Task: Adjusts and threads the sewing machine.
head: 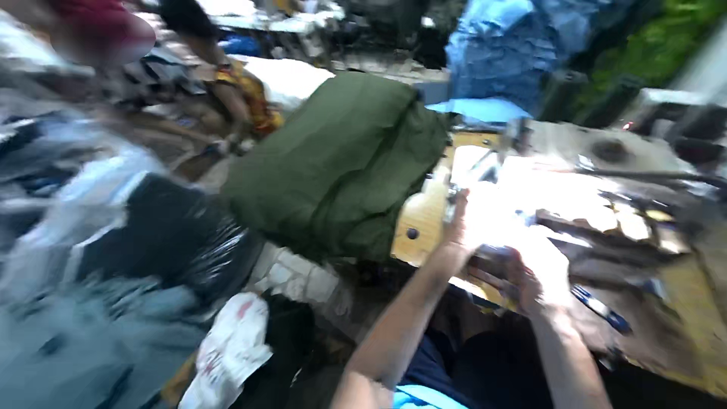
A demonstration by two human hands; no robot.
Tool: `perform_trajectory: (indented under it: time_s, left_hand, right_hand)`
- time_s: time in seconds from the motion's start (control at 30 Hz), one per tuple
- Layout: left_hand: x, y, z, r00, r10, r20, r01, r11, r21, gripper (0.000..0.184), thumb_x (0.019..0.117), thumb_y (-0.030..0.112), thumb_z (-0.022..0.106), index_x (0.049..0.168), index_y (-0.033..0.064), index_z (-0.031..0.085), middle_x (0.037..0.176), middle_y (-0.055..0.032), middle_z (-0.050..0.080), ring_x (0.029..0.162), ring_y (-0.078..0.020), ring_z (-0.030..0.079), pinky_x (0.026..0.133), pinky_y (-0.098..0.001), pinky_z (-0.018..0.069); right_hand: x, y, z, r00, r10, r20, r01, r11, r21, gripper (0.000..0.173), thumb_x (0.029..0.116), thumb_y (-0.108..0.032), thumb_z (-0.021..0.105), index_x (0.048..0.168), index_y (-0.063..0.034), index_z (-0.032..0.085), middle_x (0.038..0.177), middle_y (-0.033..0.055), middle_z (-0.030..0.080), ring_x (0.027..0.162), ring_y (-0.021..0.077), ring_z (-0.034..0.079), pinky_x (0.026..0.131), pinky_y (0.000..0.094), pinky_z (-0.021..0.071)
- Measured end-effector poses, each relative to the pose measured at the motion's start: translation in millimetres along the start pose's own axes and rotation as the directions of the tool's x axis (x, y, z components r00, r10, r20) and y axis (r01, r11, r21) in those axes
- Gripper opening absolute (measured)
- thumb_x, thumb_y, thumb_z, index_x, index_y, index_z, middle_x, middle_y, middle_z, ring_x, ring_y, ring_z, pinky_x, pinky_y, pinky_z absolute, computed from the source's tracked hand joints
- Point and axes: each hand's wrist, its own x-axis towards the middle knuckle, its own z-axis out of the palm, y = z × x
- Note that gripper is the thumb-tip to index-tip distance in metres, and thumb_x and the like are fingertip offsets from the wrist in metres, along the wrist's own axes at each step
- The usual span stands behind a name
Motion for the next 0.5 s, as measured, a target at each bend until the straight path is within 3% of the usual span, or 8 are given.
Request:
perform_trajectory:
  time_s: [0.07,0.1,0.13,0.17,0.2,0.27,0.37,0.5]
  left_hand:
    - [-2.6,7.9,1.8,0.995,0.097,-0.032,-0.098,0.994,-0.045,0.047,0.1137,0.018,0.018,0.152,-0.005,0.033,0.147,-0.0216,0.044,0.128,-0.0189,0.047,0.108,-0.0304,0.0397]
    - [-2.0,12.2,3.0,0.979,0.2,-0.029,-0.198,0.978,0.068,0.042,0.1117,0.008,0.022,0.144,-0.0117,0.039,0.137,-0.0246,0.051,0.12,-0.0189,0.052,0.104,-0.0282,0.0422]
    - [-1.9,17.1,3.6,0.945,0.327,0.007,-0.313,0.897,0.313,0.035,0.1067,-0.003,0.033,0.133,-0.0176,0.051,0.126,-0.0272,0.06,0.114,-0.0194,0.057,0.101,-0.0263,0.0444]
    - [-1.1,22.8,3.5,0.915,0.397,0.067,-0.37,0.763,0.53,0.029,0.1018,-0.006,0.046,0.124,-0.0165,0.06,0.118,-0.0258,0.067,0.11,-0.0197,0.062,0.099,-0.0269,0.0461]
    - [0.3,27.1,3.9,0.901,0.421,0.108,-0.392,0.68,0.619,0.022,0.1,-0.003,0.053,0.115,-0.0128,0.065,0.109,-0.0216,0.069,0.101,-0.017,0.063,0.093,-0.027,0.0477]
    - [4.1,33.7,4.3,0.895,0.429,0.122,-0.392,0.625,0.675,0.016,0.0968,0.001,0.061,0.104,-0.0097,0.07,0.097,-0.0191,0.071,0.091,-0.0185,0.065,0.085,-0.032,0.0502]
    - [8.5,31.3,1.0,0.919,0.386,0.082,-0.354,0.711,0.607,0.02,0.0974,-0.002,0.059,0.112,-0.0115,0.068,0.105,-0.0211,0.07,0.097,-0.0194,0.065,0.091,-0.0312,0.0503]
    - [8.5,30.9,0.9,0.895,0.432,0.111,-0.393,0.647,0.654,0.015,0.0957,0.001,0.062,0.103,-0.0095,0.07,0.096,-0.0198,0.071,0.091,-0.0214,0.066,0.086,-0.034,0.0504]
  right_hand:
    - [0.8,-0.2,4.2,1.0,-0.031,0.006,0.03,0.999,0.035,0.009,0.0975,-0.005,0.053,0.099,-0.0018,0.061,0.071,-0.0094,0.062,0.058,-0.0042,0.056,0.055,0.0145,0.051]
    - [2.0,-2.0,5.4,0.999,-0.031,0.012,0.031,0.999,0.03,0.008,0.099,-0.006,0.052,0.101,-0.0019,0.059,0.07,-0.0103,0.057,0.056,-0.0041,0.053,0.053,0.0144,0.0485]
    - [2.4,-5.1,7.2,0.999,-0.026,0.021,0.025,0.999,0.031,0.008,0.0997,-0.005,0.049,0.099,-0.0057,0.057,0.067,-0.0137,0.056,0.053,-0.006,0.051,0.051,0.0124,0.0469]
    - [3.9,-4.2,6.4,0.999,-0.012,0.037,0.011,0.999,0.04,0.011,0.1007,-0.005,0.046,0.096,-0.0082,0.055,0.064,-0.0155,0.055,0.051,-0.0068,0.05,0.049,0.0115,0.046]
    - [6.3,0.5,3.6,0.998,-0.001,0.056,-0.003,0.998,0.066,0.015,0.1009,-0.004,0.045,0.093,-0.0103,0.055,0.062,-0.0165,0.054,0.049,-0.0068,0.049,0.049,0.0114,0.0455]
    - [9.9,5.4,1.5,0.994,0.01,0.105,-0.026,0.989,0.147,0.022,0.0999,-0.002,0.042,0.087,-0.0141,0.056,0.059,-0.017,0.055,0.047,-0.0065,0.049,0.047,0.0114,0.0444]
    - [14.9,17.0,-6.1,0.974,-0.049,0.22,-0.018,0.957,0.291,0.027,0.0985,-0.008,0.049,0.082,-0.0229,0.064,0.06,-0.0183,0.059,0.047,-0.0081,0.049,0.048,0.0094,0.0428]
    - [21.3,24.1,-12.2,0.965,-0.096,0.246,0.008,0.942,0.335,0.025,0.0991,-0.011,0.053,0.081,-0.0225,0.065,0.059,-0.016,0.059,0.045,-0.007,0.048,0.044,0.0095,0.0414]
